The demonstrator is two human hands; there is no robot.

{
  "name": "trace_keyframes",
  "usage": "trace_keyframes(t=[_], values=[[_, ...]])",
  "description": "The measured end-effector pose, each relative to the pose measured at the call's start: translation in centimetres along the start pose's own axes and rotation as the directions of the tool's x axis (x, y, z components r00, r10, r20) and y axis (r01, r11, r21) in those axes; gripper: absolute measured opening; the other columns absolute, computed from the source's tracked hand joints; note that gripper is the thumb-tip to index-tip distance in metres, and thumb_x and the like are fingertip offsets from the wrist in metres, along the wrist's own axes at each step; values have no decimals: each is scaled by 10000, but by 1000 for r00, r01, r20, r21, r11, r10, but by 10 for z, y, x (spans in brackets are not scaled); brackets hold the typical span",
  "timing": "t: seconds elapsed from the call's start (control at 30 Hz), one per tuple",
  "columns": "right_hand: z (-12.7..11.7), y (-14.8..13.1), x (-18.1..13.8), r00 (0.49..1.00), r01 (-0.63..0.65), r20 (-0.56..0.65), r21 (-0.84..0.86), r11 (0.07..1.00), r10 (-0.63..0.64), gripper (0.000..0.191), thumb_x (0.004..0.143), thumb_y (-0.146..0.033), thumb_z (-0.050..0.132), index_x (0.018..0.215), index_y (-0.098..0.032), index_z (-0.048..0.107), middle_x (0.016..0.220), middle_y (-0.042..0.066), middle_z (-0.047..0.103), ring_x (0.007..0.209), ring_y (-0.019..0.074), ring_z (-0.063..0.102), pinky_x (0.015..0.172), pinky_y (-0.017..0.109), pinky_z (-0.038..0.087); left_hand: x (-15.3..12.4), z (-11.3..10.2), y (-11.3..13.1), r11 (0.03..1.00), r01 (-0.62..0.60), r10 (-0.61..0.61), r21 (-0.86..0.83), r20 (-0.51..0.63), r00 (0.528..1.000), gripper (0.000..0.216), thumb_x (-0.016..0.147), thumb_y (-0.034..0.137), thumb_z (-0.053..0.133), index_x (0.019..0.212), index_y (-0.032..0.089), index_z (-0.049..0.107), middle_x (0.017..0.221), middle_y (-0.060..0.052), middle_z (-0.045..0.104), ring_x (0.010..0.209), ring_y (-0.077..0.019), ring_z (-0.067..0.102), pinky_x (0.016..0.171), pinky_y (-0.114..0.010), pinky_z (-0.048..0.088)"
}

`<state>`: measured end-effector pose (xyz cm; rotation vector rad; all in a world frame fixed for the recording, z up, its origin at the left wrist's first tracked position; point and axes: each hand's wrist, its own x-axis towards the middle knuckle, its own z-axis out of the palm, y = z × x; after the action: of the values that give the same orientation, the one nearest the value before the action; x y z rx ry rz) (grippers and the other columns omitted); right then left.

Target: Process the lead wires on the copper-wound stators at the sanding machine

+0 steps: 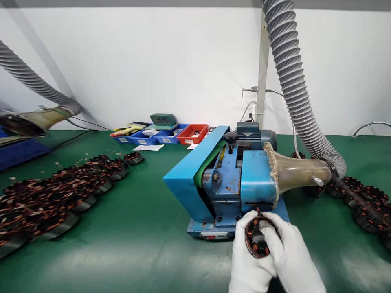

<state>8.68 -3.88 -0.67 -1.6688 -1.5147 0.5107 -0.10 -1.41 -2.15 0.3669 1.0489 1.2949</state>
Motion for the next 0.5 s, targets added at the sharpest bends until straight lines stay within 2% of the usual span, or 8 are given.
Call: trace_keyframes(t=[0.1,0.2,0.27,0.4,0.43,0.5], values=[[0,-6,14,995,-91,45,57,994,89,342,857,-264,411,968,-179,723,902,89,780,806,257,726,750,349,571,16,-2,-10,988,-146,147,48,-22,989,382,454,342,859,736,205,641,733,-36,715,712,-214,696,661,-297,566],[-1,-11,18,989,-140,74,116,983,132,348,854,-283,401,964,-173,712,922,106,771,838,271,714,798,389,546,18,-5,-15,936,-314,308,157,61,949,406,482,294,833,830,215,639,817,-31,718,757,-210,697,692,-297,566],[-4,-14,19,985,-156,102,170,973,140,349,858,-290,389,947,-171,705,933,112,766,876,274,708,834,402,531,14,-5,-12,896,-389,367,214,137,920,441,499,255,819,897,216,633,883,-37,720,807,-215,697,739,-312,566],[-8,-13,12,974,-215,126,262,941,187,332,849,-326,428,953,-172,703,906,106,767,881,269,710,828,379,540,1,-5,-4,869,-407,374,283,164,913,536,419,206,860,910,216,646,931,-40,724,858,-238,693,771,-339,569],[-8,-11,6,971,-232,110,261,937,210,338,843,-338,441,970,-174,707,899,105,770,867,272,714,799,372,552,-4,-7,-3,873,-387,354,296,161,921,497,446,230,861,898,220,653,920,-40,727,842,-236,696,763,-343,572],[-4,-4,-12,971,-240,63,243,940,232,338,824,-349,474,985,-188,724,892,103,778,832,281,725,730,357,574,-15,-15,-4,888,-333,297,318,158,942,281,619,332,791,847,222,669,826,-39,727,763,-218,702,729,-353,582]])
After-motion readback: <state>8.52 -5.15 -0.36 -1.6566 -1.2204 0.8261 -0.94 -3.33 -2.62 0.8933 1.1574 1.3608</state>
